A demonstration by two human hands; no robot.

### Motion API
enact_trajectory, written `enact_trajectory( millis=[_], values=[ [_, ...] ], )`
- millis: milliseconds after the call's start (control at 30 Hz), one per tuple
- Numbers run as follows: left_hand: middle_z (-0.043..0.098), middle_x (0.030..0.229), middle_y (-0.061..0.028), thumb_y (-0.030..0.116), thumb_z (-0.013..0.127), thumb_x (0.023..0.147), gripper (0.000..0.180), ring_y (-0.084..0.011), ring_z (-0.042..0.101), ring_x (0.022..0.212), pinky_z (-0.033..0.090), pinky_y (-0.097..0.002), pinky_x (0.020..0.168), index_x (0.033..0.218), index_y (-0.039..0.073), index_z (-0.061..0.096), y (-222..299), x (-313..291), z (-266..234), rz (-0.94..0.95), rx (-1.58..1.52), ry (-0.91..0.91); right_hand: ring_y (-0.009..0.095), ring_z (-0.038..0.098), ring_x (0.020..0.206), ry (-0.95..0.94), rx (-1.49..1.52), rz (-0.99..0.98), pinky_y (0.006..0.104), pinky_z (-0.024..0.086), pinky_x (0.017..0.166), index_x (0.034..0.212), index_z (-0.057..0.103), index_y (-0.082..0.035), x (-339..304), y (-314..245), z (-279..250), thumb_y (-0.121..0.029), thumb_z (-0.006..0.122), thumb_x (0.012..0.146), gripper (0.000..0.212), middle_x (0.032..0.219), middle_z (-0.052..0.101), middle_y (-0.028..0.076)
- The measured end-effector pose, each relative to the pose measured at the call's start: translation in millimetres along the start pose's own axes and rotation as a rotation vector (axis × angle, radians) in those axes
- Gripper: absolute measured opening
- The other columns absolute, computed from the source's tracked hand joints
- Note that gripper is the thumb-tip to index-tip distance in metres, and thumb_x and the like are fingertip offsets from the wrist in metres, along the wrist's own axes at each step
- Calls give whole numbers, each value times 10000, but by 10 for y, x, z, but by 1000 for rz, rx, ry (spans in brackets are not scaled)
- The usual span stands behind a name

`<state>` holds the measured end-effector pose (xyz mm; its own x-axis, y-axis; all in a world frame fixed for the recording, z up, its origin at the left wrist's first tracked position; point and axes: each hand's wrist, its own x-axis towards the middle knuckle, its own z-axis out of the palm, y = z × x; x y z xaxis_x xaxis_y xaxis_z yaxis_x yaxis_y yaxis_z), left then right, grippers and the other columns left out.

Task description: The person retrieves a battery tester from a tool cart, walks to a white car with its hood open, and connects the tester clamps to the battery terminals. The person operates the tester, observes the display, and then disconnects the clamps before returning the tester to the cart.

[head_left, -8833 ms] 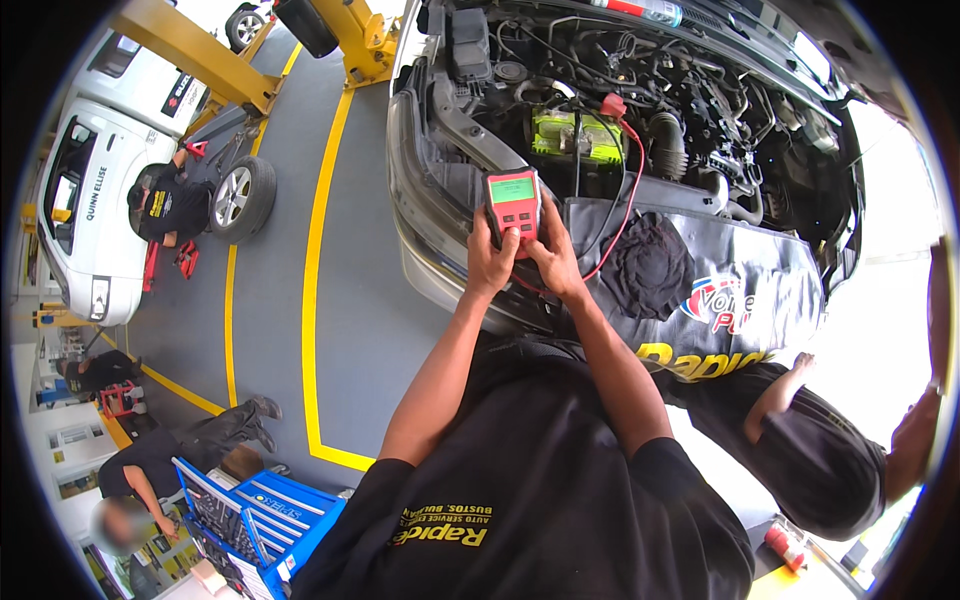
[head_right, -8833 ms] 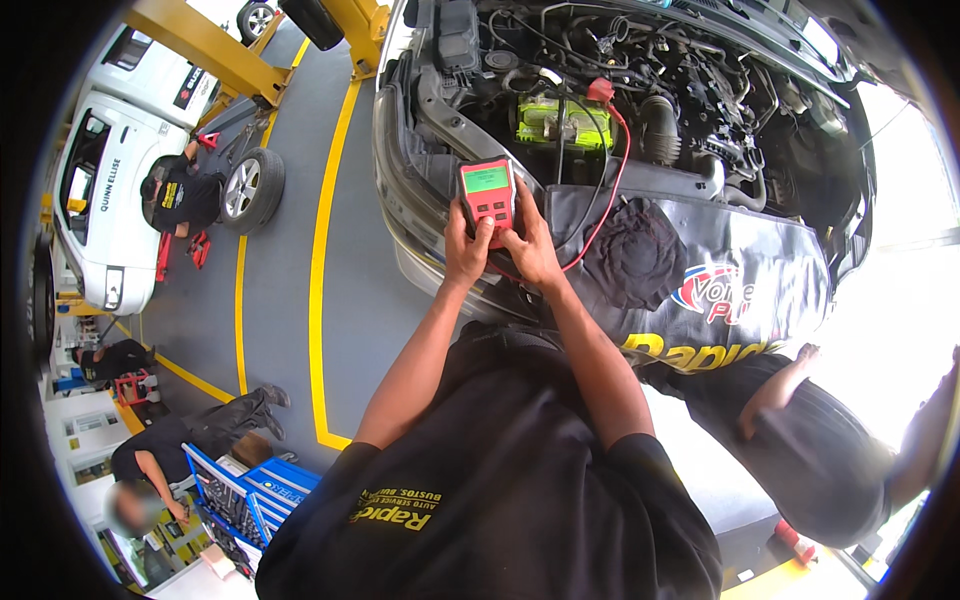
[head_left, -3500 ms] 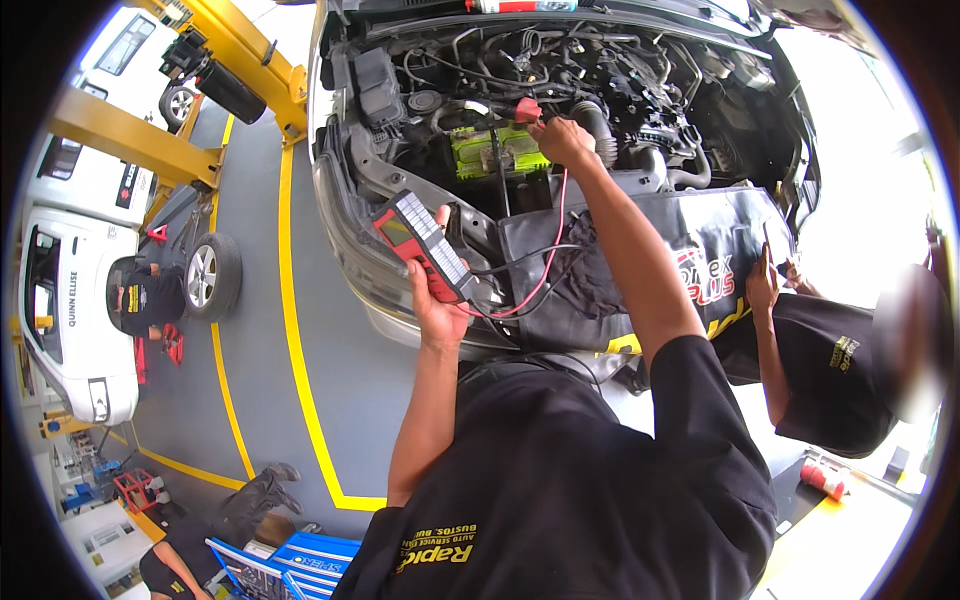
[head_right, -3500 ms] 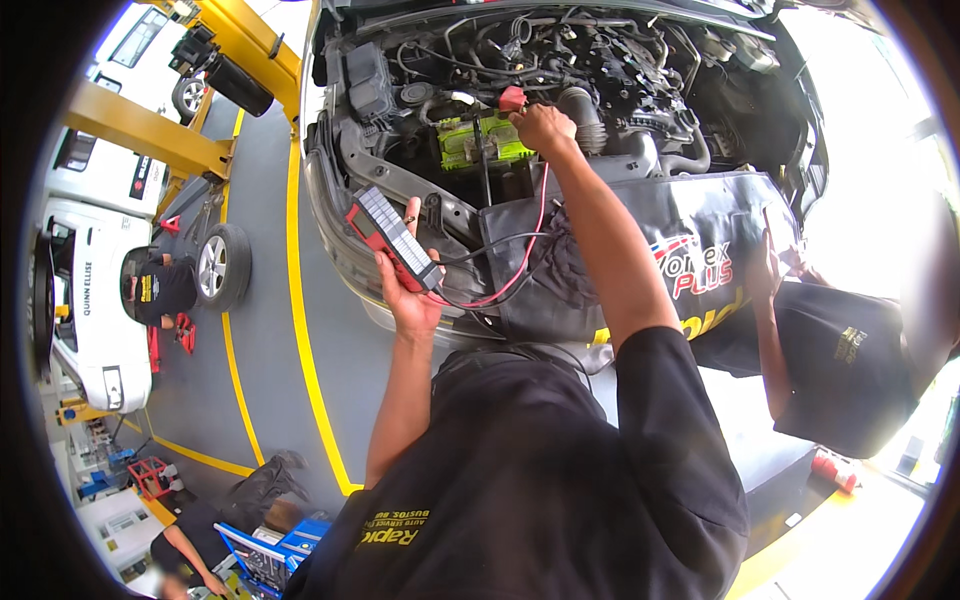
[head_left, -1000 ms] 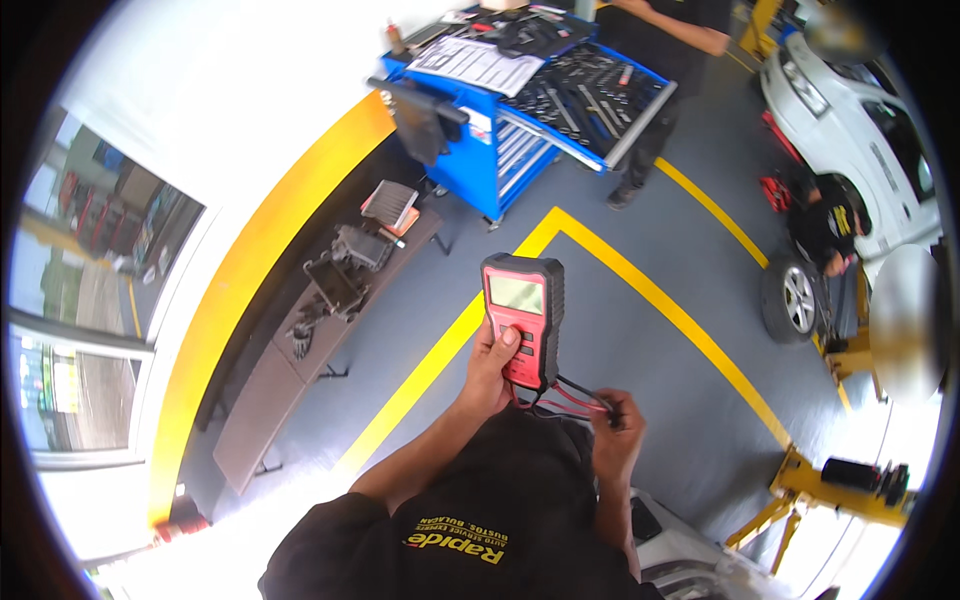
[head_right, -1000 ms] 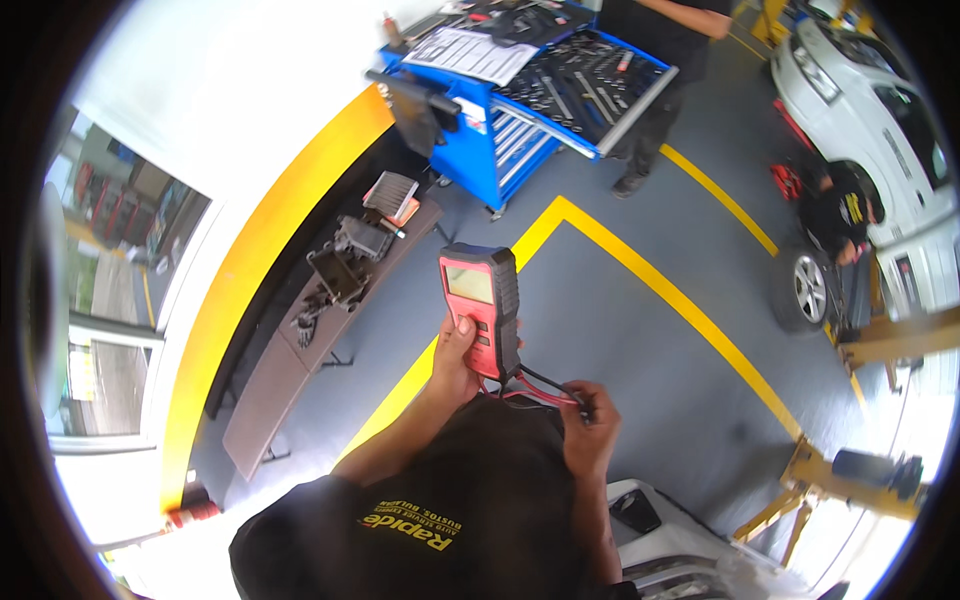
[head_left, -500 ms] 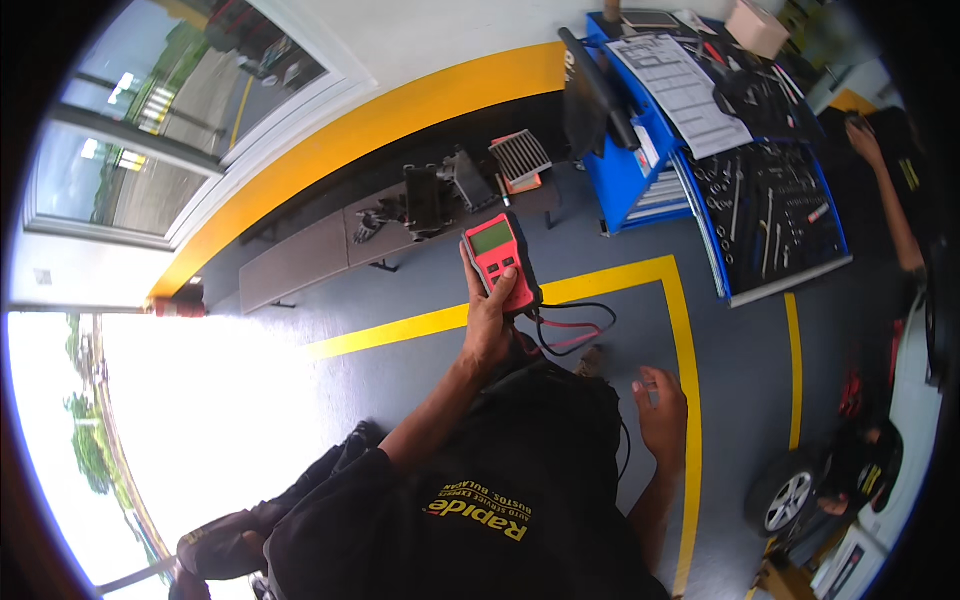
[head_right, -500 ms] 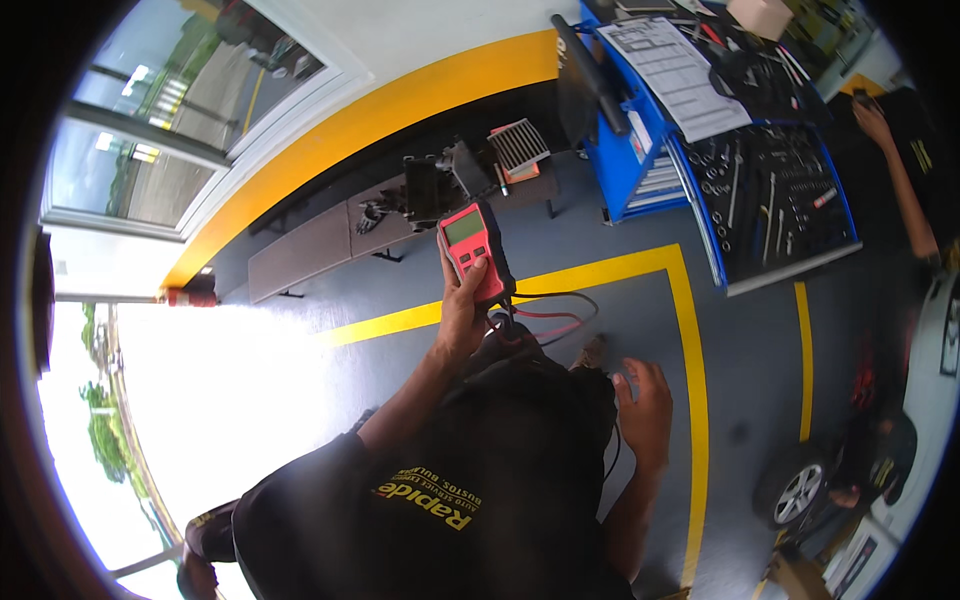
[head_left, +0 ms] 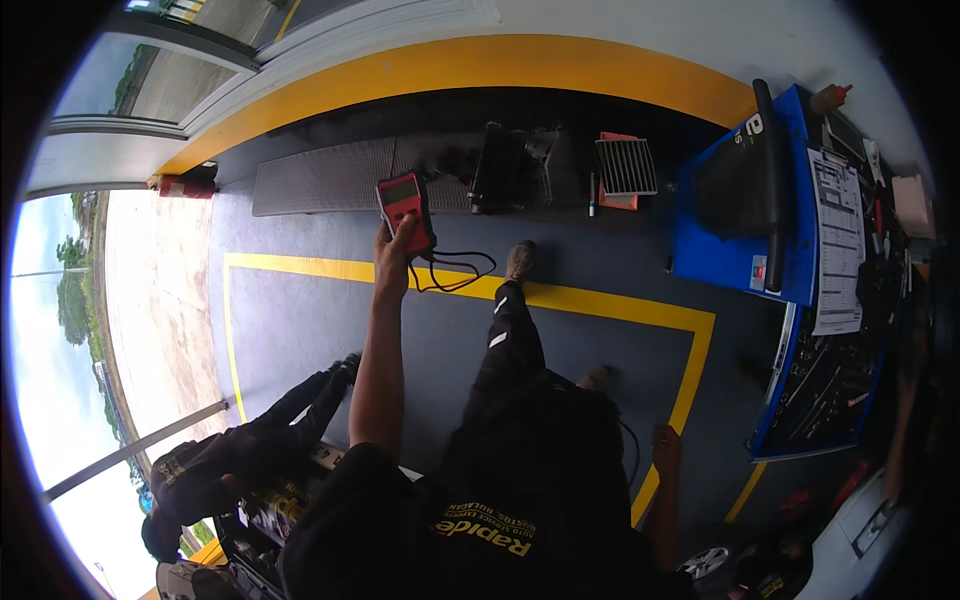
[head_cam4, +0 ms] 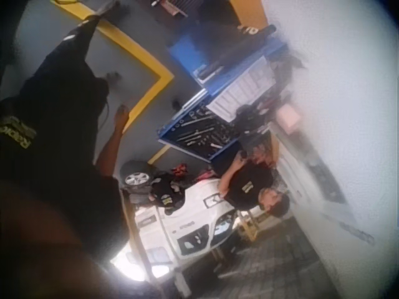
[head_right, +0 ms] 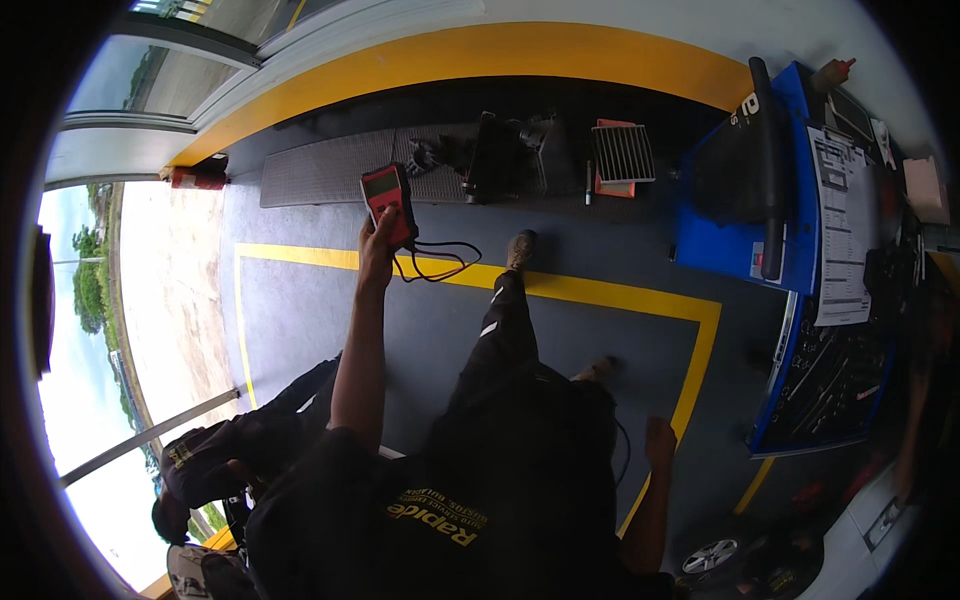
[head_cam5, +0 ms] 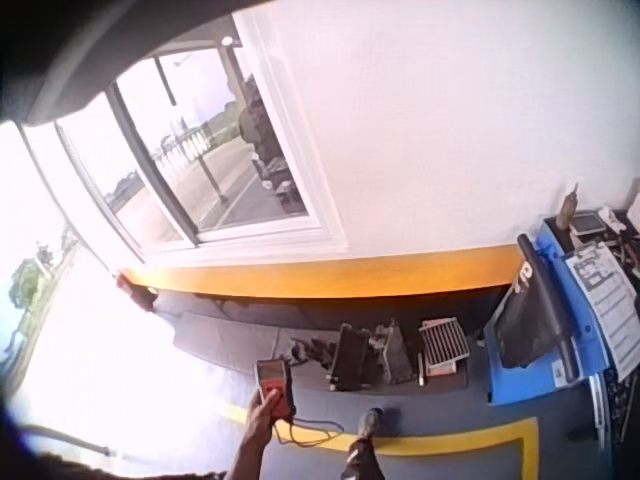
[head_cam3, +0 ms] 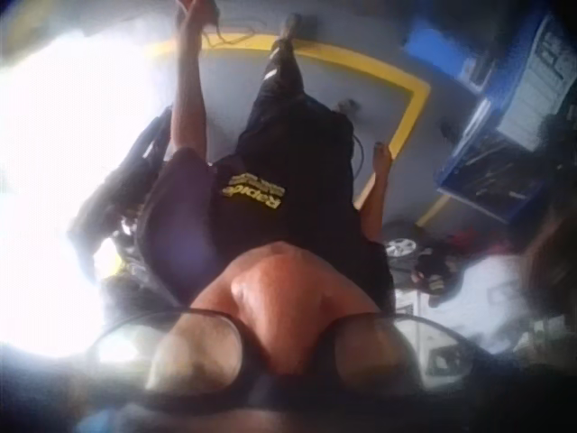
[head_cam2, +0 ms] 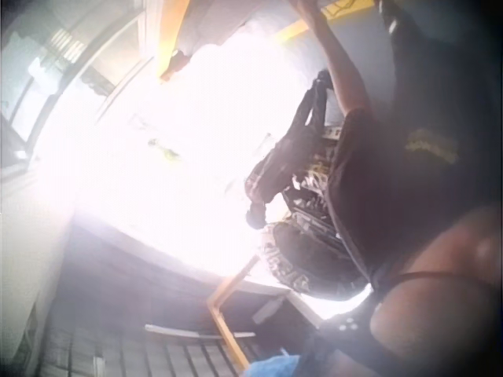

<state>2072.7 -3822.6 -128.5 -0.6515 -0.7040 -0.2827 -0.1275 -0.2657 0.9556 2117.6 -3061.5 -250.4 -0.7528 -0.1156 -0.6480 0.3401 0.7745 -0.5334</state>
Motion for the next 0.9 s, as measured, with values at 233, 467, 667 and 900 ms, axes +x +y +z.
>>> enact_trajectory(
  millis=[233,467,667,900],
  values=[
    [743,1198,-184,409,879,952,675,-211,760,983,634,-325,820,1326,-84,609,-1211,2581,-376,-184,402,-121,226,764,844,-249,4,567,374,597,740,1189,770,-15,-811,-773,818,-149,618,1068,235,941,773,119],
    [749,1222,-194,400,938,888,783,-197,738,1057,597,-346,916,1366,-136,626,-2351,4060,-342,-386,380,-276,229,778,797,-260,-359,251,352,567,641,1222,760,-47,-1070,-1455,813,-276,621,1115,288,945,793,131],
    [742,1247,-145,318,910,923,665,-187,701,1117,567,-339,961,1368,-90,631,-3095,4313,-449,-64,444,-230,167,760,760,-92,107,635,287,515,618,1296,724,-56,-429,-2403,886,-289,620,1125,307,947,797,73],
    [776,1220,-90,244,801,1028,423,-158,720,1092,551,-318,965,1347,-11,692,-2063,3658,-451,-195,353,-435,189,783,902,13,197,543,362,625,808,1264,742,-30,-418,-2441,1239,-275,678,1090,307,1027,800,117]
  ],
)
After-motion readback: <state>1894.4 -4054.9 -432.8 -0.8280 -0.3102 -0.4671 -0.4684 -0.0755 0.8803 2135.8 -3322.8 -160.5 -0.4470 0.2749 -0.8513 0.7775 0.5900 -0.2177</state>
